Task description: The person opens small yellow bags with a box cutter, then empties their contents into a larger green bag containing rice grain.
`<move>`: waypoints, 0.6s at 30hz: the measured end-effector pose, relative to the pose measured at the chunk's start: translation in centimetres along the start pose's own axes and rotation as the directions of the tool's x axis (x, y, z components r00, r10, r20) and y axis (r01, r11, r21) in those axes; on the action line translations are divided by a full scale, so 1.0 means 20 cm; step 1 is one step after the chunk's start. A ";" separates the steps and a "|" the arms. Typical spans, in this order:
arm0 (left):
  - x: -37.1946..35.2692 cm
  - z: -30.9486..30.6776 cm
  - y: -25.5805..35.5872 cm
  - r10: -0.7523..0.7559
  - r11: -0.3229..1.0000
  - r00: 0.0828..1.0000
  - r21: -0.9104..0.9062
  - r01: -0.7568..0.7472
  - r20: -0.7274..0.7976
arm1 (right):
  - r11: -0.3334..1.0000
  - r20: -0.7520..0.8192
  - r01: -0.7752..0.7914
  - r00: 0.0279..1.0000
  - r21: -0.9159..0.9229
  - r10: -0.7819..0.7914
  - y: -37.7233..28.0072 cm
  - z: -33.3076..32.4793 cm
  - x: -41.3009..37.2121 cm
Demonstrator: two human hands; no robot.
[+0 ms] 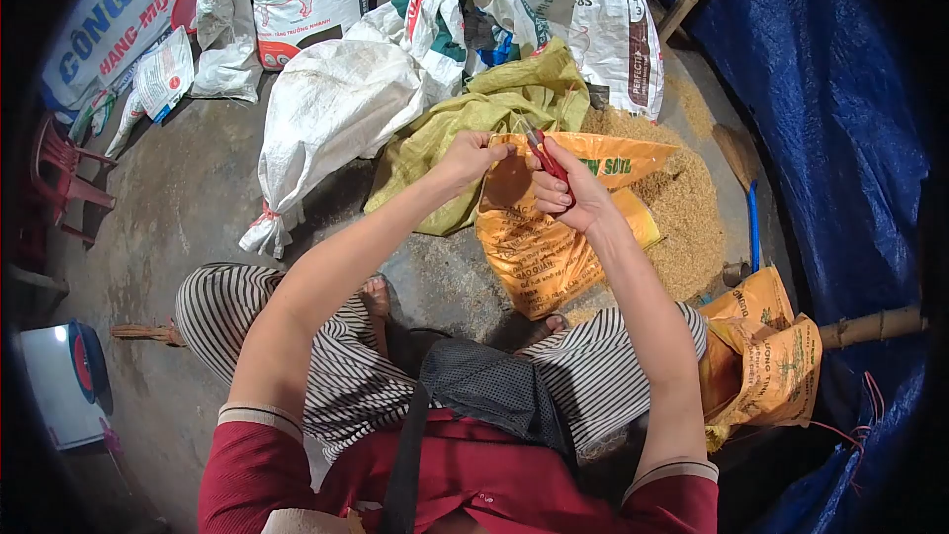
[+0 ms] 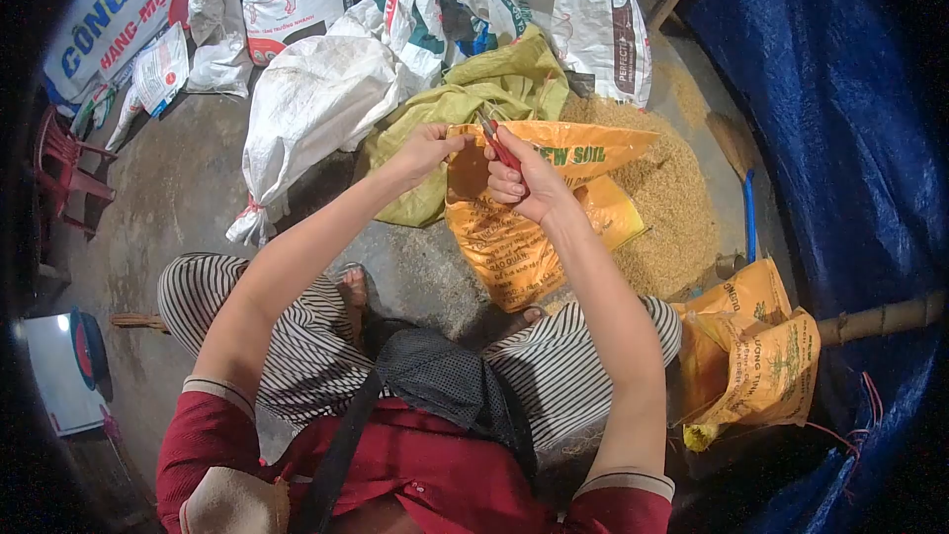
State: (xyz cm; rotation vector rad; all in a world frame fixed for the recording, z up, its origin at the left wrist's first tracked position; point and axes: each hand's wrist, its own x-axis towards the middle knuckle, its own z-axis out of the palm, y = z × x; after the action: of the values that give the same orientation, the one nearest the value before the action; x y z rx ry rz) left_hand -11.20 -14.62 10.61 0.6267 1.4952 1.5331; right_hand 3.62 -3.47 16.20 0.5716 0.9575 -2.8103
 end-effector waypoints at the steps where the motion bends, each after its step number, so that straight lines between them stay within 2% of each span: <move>1: -0.01 0.00 0.01 0.000 1.000 1.000 -0.001 0.000 -0.003 | 0.999 -0.017 0.002 1.000 -0.045 -0.002 0.00 0.00 0.00; 3: -0.02 0.02 0.04 -0.044 0.987 0.996 0.152 0.055 -0.072 | 0.996 -0.032 0.000 0.999 -0.092 -0.003 0.00 0.02 0.00; 4: -0.01 0.01 0.01 -0.043 0.987 0.996 0.152 0.054 -0.072 | 0.992 -0.036 0.054 0.998 -0.118 -0.058 0.01 0.03 0.00; 6: 0.05 -0.02 -0.08 -0.005 0.935 0.980 0.347 0.075 -0.199 | 0.984 -0.037 0.109 0.993 -0.143 -0.115 -0.03 0.09 -0.03; 7: 0.06 -0.05 -0.12 -0.003 0.935 0.980 0.347 0.074 -0.199 | 0.967 0.012 0.207 0.978 -0.146 -0.207 -0.08 0.16 -0.07; 8: 0.06 -0.07 -0.15 -0.026 0.983 0.974 0.169 0.065 -0.225 | 0.942 0.060 0.304 0.953 -0.144 -0.298 -0.13 0.20 -0.10; 9: 0.07 -0.09 -0.18 -0.056 0.998 0.969 -0.013 0.054 -0.242 | 0.940 0.054 0.308 0.951 -0.144 -0.303 -0.15 0.20 -0.12; 11: 0.06 -0.08 -0.15 -0.079 0.996 0.977 -0.065 0.067 -0.196 | 0.946 0.083 0.325 0.943 -0.010 -0.323 -0.18 0.19 -0.14; 13: 0.03 -0.08 -0.10 -0.117 0.981 0.985 -0.172 0.095 -0.126 | 0.953 0.028 0.299 0.954 -0.043 -0.298 -0.12 0.07 -0.09; 15: 0.00 -0.07 -0.04 -0.160 0.967 0.984 -0.211 0.140 -0.082 | 0.996 -0.058 0.070 0.996 -0.053 -0.073 -0.03 -0.01 -0.03; 17: -0.02 -0.06 0.00 -0.205 0.948 0.978 -0.258 0.188 -0.037 | 0.999 -0.074 0.022 0.997 -0.043 -0.025 0.04 0.00 -0.02; 18: -0.03 -0.06 0.01 -0.229 0.911 0.973 -0.354 0.213 -0.005 | 0.999 -0.055 -0.034 0.998 -0.040 0.031 0.06 0.00 -0.01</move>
State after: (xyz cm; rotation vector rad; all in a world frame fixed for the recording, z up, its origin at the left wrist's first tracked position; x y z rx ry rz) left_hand -12.05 -15.81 10.84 0.2046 1.2332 1.5911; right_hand 4.17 -4.45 15.56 0.6556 1.0043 -2.7529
